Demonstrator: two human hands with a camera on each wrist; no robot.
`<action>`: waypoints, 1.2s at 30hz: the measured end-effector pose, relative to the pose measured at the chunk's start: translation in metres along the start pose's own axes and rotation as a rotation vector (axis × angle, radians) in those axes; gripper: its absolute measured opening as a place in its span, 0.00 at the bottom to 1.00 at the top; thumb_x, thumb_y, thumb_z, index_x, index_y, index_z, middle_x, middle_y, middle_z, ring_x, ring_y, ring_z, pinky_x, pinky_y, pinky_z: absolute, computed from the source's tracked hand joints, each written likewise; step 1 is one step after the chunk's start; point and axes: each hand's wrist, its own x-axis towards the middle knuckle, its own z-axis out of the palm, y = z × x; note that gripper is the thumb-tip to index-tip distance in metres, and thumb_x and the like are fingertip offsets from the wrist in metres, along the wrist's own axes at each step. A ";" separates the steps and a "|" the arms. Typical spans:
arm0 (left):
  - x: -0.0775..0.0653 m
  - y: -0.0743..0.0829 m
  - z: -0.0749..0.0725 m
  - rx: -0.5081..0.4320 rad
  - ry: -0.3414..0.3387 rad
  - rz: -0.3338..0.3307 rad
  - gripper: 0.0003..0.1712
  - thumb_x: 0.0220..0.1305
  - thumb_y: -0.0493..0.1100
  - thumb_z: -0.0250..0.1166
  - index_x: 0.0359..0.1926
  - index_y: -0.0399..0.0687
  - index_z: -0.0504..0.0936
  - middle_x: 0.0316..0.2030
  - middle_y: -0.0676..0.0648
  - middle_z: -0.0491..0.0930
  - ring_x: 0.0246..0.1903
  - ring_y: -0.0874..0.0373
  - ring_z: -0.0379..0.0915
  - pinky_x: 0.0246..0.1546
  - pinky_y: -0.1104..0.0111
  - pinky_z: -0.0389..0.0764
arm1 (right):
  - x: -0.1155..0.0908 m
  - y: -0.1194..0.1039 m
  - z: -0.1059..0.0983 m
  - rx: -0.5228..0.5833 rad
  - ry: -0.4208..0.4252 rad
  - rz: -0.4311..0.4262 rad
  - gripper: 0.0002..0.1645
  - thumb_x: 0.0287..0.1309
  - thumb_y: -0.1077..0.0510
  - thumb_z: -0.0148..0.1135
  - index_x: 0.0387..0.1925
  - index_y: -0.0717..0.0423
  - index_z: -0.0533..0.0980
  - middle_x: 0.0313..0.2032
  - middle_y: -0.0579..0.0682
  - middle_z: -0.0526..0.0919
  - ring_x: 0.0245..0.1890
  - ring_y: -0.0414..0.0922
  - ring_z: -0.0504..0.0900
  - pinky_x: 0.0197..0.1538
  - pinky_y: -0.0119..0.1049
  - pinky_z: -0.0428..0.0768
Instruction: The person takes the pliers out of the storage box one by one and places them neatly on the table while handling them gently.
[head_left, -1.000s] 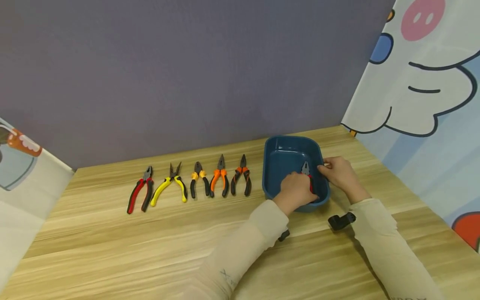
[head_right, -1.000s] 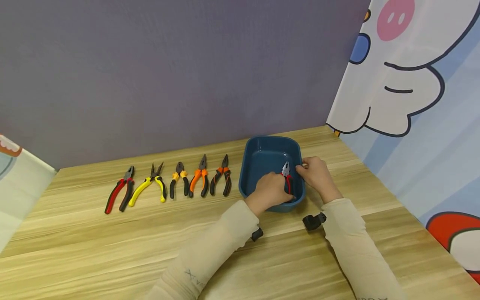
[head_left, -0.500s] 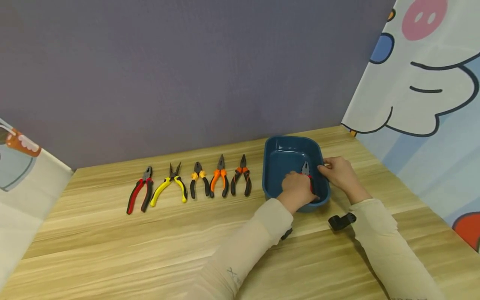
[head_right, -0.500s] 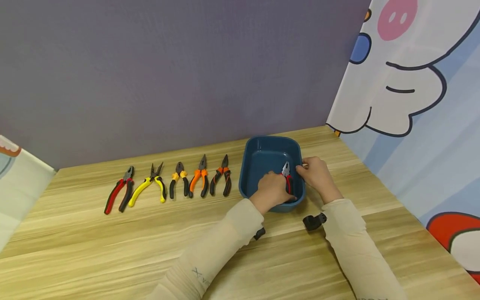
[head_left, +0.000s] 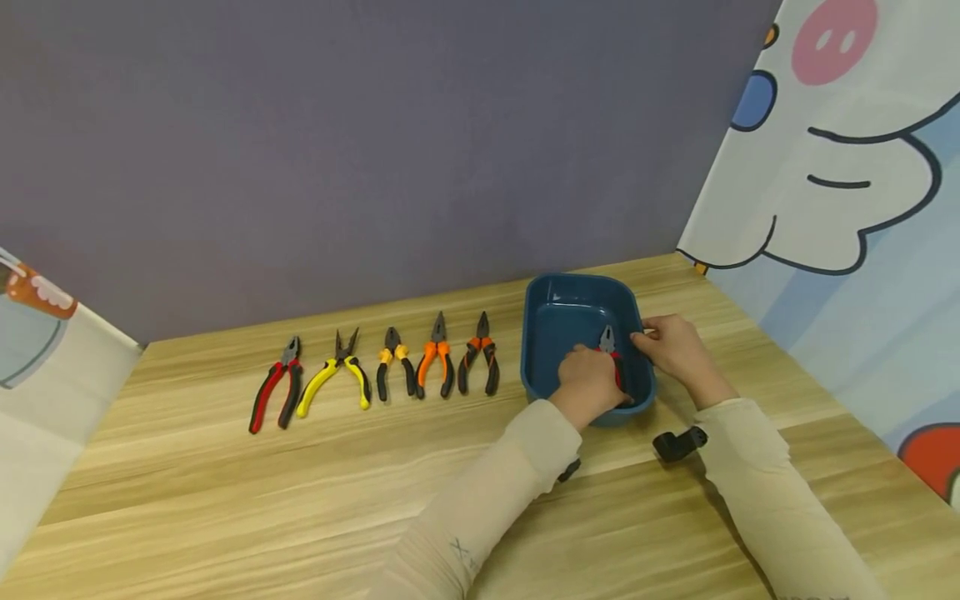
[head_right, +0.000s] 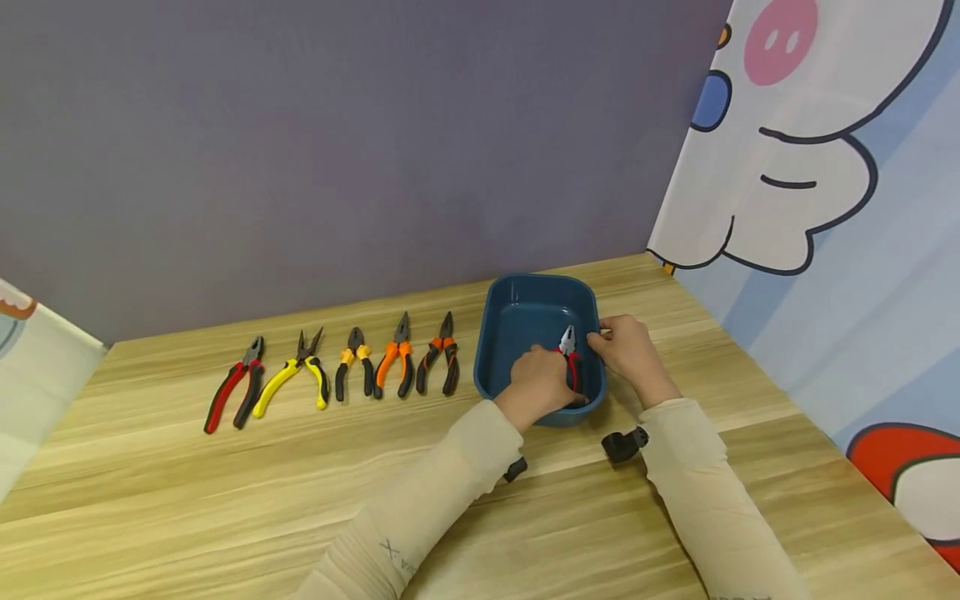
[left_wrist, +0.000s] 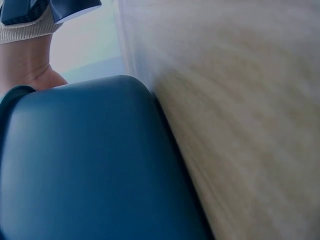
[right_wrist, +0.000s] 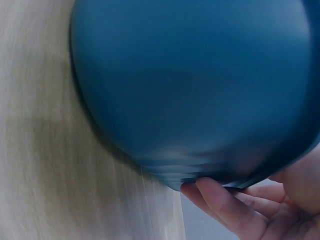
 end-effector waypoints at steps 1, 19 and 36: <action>0.000 0.000 0.000 -0.002 0.000 -0.001 0.39 0.43 0.71 0.69 0.55 0.59 0.78 0.54 0.50 0.73 0.49 0.58 0.72 0.42 0.68 0.77 | 0.000 0.000 0.000 0.002 -0.001 -0.001 0.24 0.61 0.61 0.55 0.50 0.80 0.71 0.40 0.71 0.80 0.40 0.62 0.82 0.41 0.51 0.79; 0.001 -0.001 0.000 0.019 0.001 -0.041 0.42 0.43 0.71 0.69 0.57 0.56 0.76 0.53 0.49 0.71 0.52 0.56 0.69 0.45 0.68 0.75 | 0.000 -0.002 0.002 0.000 0.037 -0.017 0.21 0.59 0.62 0.55 0.48 0.77 0.74 0.37 0.68 0.82 0.38 0.60 0.83 0.42 0.51 0.78; 0.005 -0.001 0.001 0.018 -0.015 -0.050 0.41 0.43 0.67 0.71 0.57 0.56 0.76 0.57 0.48 0.68 0.52 0.55 0.68 0.45 0.68 0.74 | 0.000 0.000 0.002 0.024 0.031 -0.012 0.21 0.59 0.62 0.55 0.48 0.78 0.74 0.37 0.68 0.82 0.35 0.56 0.84 0.39 0.47 0.79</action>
